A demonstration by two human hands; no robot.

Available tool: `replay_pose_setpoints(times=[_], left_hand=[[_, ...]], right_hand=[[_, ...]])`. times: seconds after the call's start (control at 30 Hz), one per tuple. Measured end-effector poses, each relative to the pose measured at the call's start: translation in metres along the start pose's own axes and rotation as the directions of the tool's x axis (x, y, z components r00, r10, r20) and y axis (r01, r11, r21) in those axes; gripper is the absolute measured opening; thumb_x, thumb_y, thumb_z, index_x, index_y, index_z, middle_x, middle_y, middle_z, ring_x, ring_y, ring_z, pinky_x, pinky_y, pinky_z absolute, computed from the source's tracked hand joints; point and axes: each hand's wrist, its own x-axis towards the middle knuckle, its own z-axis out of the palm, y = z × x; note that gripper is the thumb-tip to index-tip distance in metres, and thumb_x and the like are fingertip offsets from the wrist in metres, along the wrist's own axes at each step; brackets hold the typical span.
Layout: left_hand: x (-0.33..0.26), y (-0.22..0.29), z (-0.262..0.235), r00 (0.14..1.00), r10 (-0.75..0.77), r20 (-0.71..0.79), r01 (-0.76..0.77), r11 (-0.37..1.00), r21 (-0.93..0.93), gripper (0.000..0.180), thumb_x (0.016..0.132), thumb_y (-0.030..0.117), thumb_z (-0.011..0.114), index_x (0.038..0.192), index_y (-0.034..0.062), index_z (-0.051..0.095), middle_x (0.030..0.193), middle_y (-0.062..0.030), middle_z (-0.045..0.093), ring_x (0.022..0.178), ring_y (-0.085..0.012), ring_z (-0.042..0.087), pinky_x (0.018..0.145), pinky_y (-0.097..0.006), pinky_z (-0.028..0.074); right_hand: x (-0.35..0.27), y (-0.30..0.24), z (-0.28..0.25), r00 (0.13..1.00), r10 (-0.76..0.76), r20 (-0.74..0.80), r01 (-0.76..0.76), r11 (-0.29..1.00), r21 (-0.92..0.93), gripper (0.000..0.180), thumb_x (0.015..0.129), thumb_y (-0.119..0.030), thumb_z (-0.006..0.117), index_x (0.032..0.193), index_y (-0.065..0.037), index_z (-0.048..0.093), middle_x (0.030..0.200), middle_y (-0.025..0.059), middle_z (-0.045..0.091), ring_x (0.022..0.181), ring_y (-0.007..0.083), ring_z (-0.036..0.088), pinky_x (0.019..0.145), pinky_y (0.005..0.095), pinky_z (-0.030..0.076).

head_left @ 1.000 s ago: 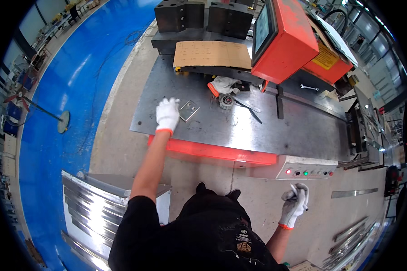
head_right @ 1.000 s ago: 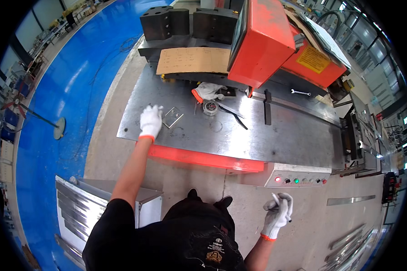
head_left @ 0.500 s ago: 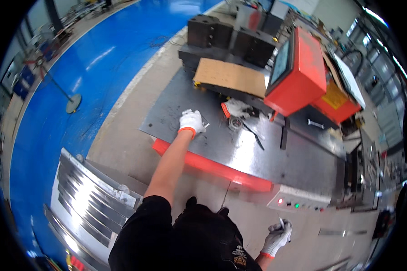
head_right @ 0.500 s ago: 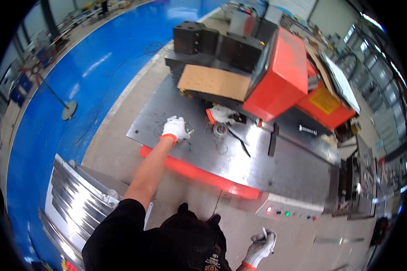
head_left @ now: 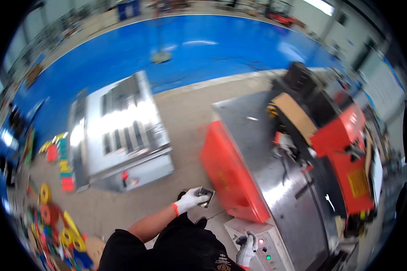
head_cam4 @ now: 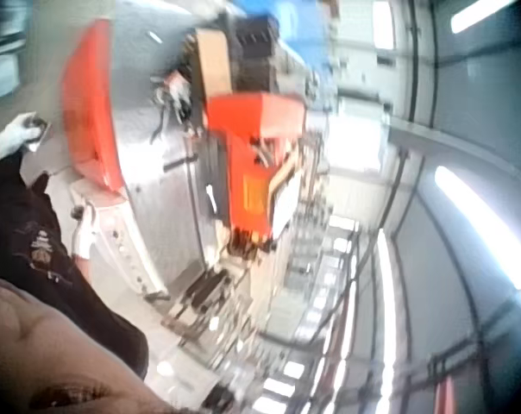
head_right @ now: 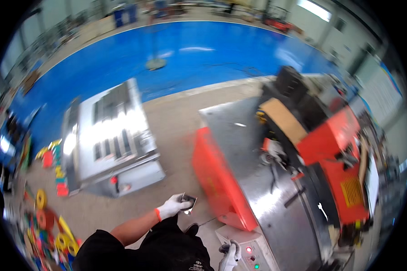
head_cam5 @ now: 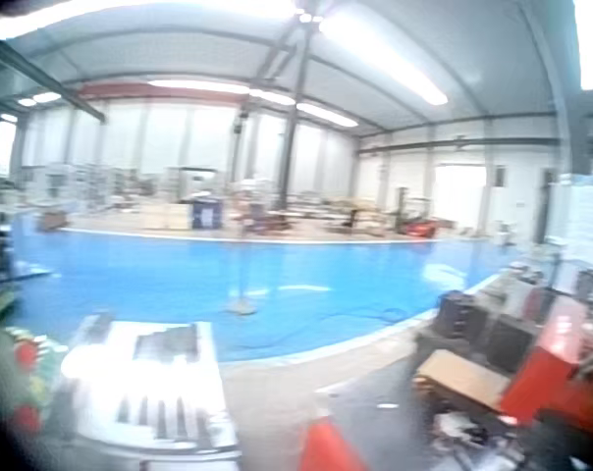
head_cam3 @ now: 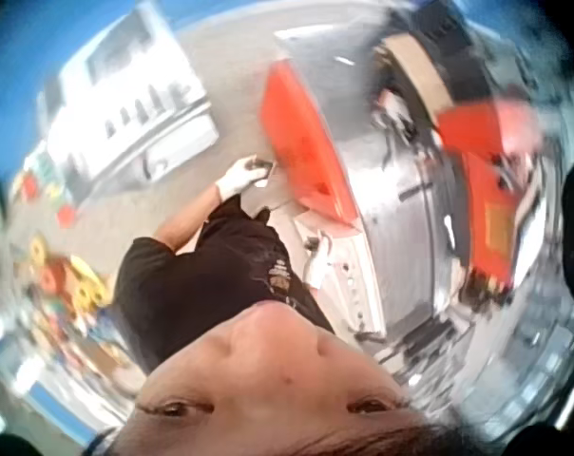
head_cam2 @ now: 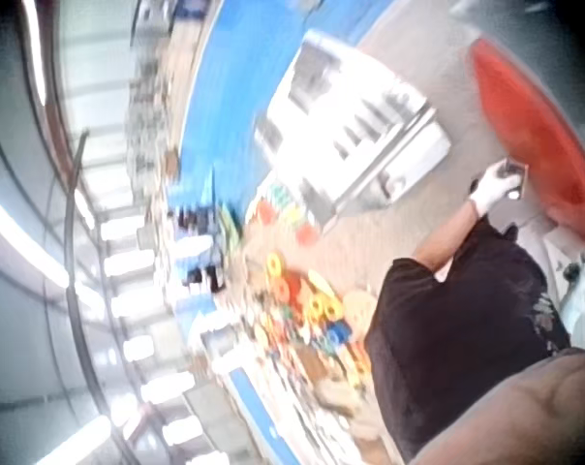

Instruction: The person operates a metal bending machine to bend a long metal strip, then walks to a floor area where they sit and use a marker to mark several colored metal strips laid out on the blue floor.

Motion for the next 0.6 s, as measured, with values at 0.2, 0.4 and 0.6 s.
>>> replay_pose_setpoints(times=[0.2,0.4,0.6], left_hand=[[-0.237,-0.125,-0.088,0.683,-0.037,-0.73,-0.288,0.904,-0.316,0.027,0.1,0.012,0.068,0.126,0.0033,0.067,0.111,-0.0042,0.072,0.099,-0.0142,0.067,0.092,-0.035,0.056],[-0.412,-0.208,-0.154,0.116,-0.085,-0.99,-0.943,0.303,-0.137,0.029,0.101,0.01,0.067,0.129,0.0038,0.065,0.115,-0.0068,0.072,0.102,-0.0217,0.072,0.092,-0.041,0.061],[-0.576,-0.29,-0.208,-0.164,-0.18,-0.97,-0.975,0.182,0.131,0.037,0.101,0.006,0.062,0.137,0.0057,0.056,0.122,-0.0089,0.068,0.112,-0.0266,0.068,0.099,-0.046,0.057]], right_hand=[[-0.027,0.04,0.053,0.882,0.236,0.407,-0.168,0.966,-0.196,0.028,0.102,-0.031,0.061,0.119,-0.009,0.064,0.075,0.0117,0.066,0.059,0.0217,0.063,0.055,0.0362,0.054],[-0.119,0.063,0.176,0.689,0.34,0.64,-0.049,0.903,-0.427,0.032,0.103,-0.033,0.058,0.121,-0.008,0.063,0.079,0.011,0.065,0.061,0.0224,0.063,0.056,0.036,0.054],[-0.329,0.114,0.335,0.247,0.533,0.809,0.213,0.785,-0.582,0.032,0.107,-0.029,0.055,0.124,-0.003,0.062,0.08,0.0134,0.069,0.065,0.0227,0.07,0.059,0.0352,0.058]])
